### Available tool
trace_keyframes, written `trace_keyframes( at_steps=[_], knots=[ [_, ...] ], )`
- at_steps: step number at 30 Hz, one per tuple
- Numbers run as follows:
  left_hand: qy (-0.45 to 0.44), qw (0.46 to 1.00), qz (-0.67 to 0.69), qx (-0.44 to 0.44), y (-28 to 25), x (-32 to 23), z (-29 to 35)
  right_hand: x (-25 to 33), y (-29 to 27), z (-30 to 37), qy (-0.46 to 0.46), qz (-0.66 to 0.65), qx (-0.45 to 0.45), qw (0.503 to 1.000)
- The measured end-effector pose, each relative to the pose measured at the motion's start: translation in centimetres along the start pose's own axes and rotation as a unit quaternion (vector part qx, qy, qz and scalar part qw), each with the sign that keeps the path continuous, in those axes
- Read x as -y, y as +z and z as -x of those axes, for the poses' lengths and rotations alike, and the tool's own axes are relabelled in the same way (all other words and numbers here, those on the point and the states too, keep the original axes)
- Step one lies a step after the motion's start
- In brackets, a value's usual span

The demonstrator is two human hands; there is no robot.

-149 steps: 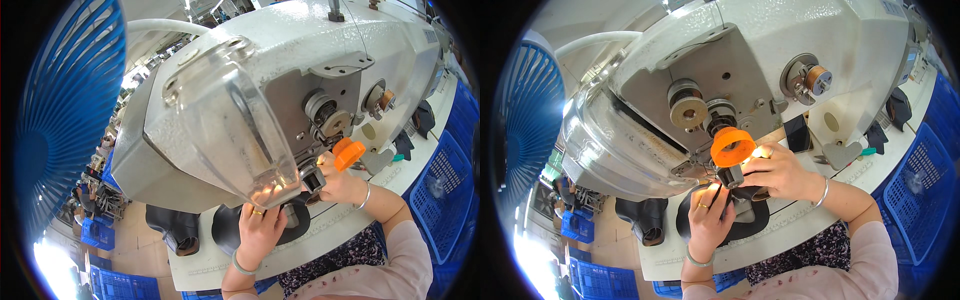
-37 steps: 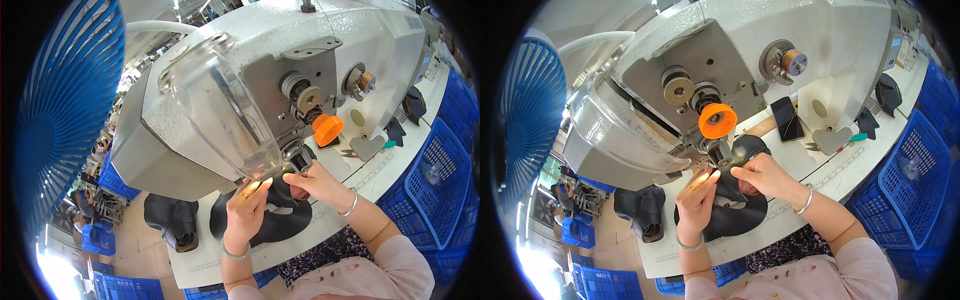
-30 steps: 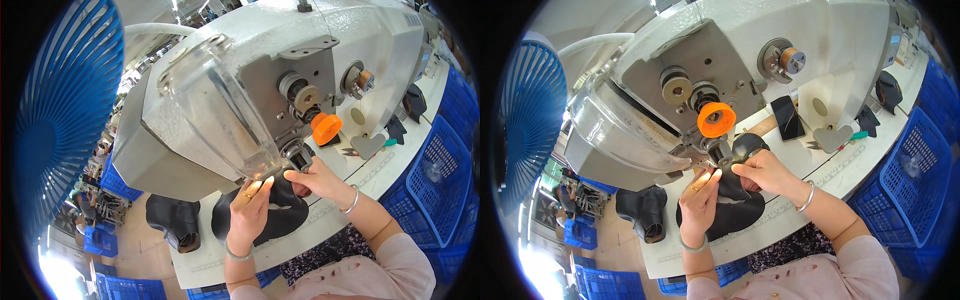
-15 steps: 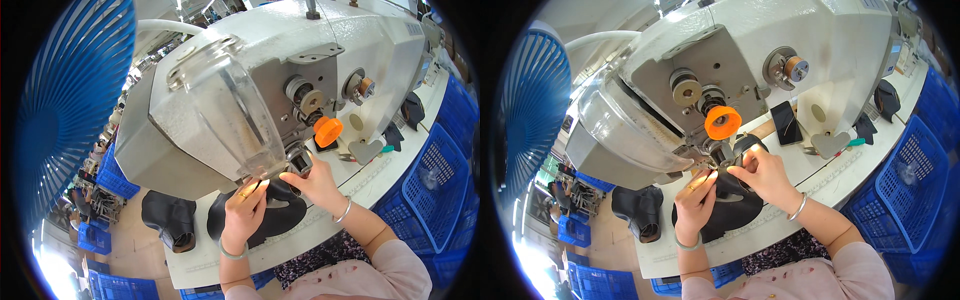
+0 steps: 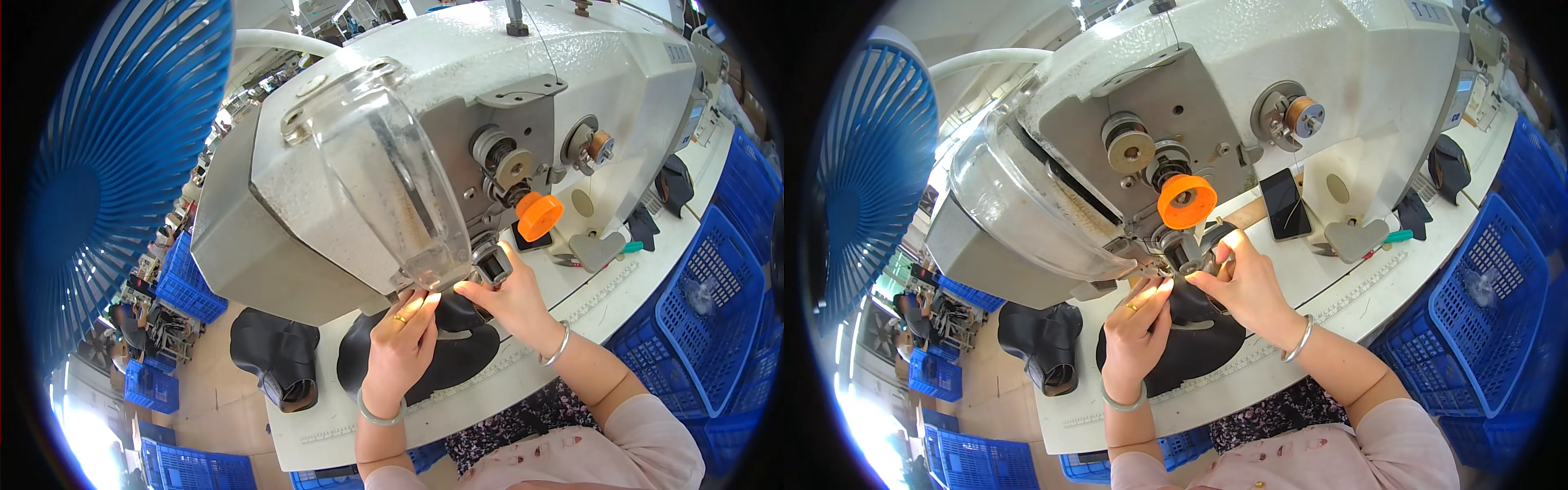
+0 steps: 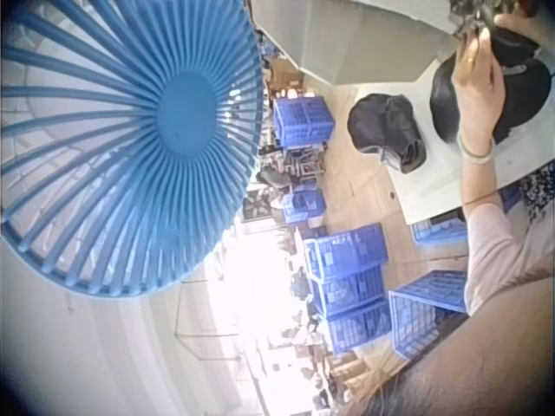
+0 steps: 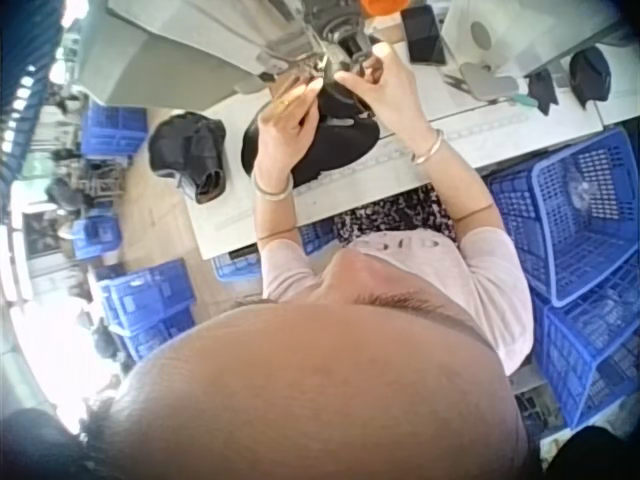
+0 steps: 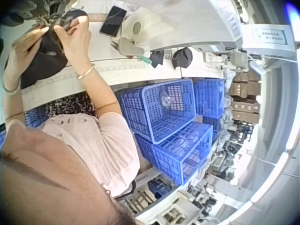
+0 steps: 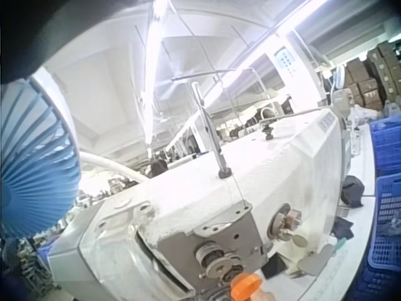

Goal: Operating a specialized industrial sewing or skiving machine to process leather shoe upper components.

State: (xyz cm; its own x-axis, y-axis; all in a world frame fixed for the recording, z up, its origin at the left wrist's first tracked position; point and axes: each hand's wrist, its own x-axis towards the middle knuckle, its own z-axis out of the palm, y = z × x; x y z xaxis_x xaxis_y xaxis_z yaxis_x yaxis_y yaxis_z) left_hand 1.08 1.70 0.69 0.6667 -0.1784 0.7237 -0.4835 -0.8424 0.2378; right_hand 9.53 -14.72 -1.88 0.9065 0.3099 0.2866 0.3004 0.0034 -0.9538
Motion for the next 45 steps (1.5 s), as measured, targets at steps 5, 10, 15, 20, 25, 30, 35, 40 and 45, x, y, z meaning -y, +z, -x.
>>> trace_keyframes(
  at_steps=[5, 10, 15, 20, 25, 30, 35, 40, 45],
  knots=[
    [-0.012, 1.0, -0.001, 0.005, 0.0, -0.3, -0.1, -0.5, 0.0, -0.9, 0.006, -0.047, 0.032, 0.998],
    [-0.018, 0.999, -0.04, 0.011, 0.2, -0.6, 0.2, 0.3, -0.4, -1.4, 0.046, -0.072, 0.06, 0.995],
    [-0.01, 0.994, -0.106, 0.001, 0.9, -1.3, 0.3, 0.5, -1.3, -3.2, 0.071, -0.075, 0.11, 0.989],
    [-0.014, 0.988, -0.152, 0.005, 1.5, -2.5, 0.4, 2.0, -2.6, -3.9, 0.137, -0.066, 0.176, 0.972],
    [-0.019, 0.985, -0.17, 0.015, 1.5, -2.6, 0.5, 1.3, -3.3, -4.3, 0.019, 0.034, 0.193, 0.98],
    [-0.019, 0.984, -0.176, 0.023, 1.5, -2.5, 0.3, 1.7, -3.2, -5.0, 0.068, -0.009, 0.232, 0.97],
    [-0.023, 0.979, -0.201, 0.022, 1.9, -3.0, 0.4, 2.3, -3.2, -5.1, 0.099, -0.033, 0.242, 0.965],
    [-0.036, 0.977, -0.21, 0.021, 2.0, -3.5, 0.3, 2.6, -3.3, -5.3, 0.107, -0.001, 0.255, 0.961],
    [-0.05, 0.973, -0.226, 0.011, 2.6, -4.0, 0.1, 2.9, -3.3, -5.6, 0.117, -0.003, 0.252, 0.961]
  ],
)
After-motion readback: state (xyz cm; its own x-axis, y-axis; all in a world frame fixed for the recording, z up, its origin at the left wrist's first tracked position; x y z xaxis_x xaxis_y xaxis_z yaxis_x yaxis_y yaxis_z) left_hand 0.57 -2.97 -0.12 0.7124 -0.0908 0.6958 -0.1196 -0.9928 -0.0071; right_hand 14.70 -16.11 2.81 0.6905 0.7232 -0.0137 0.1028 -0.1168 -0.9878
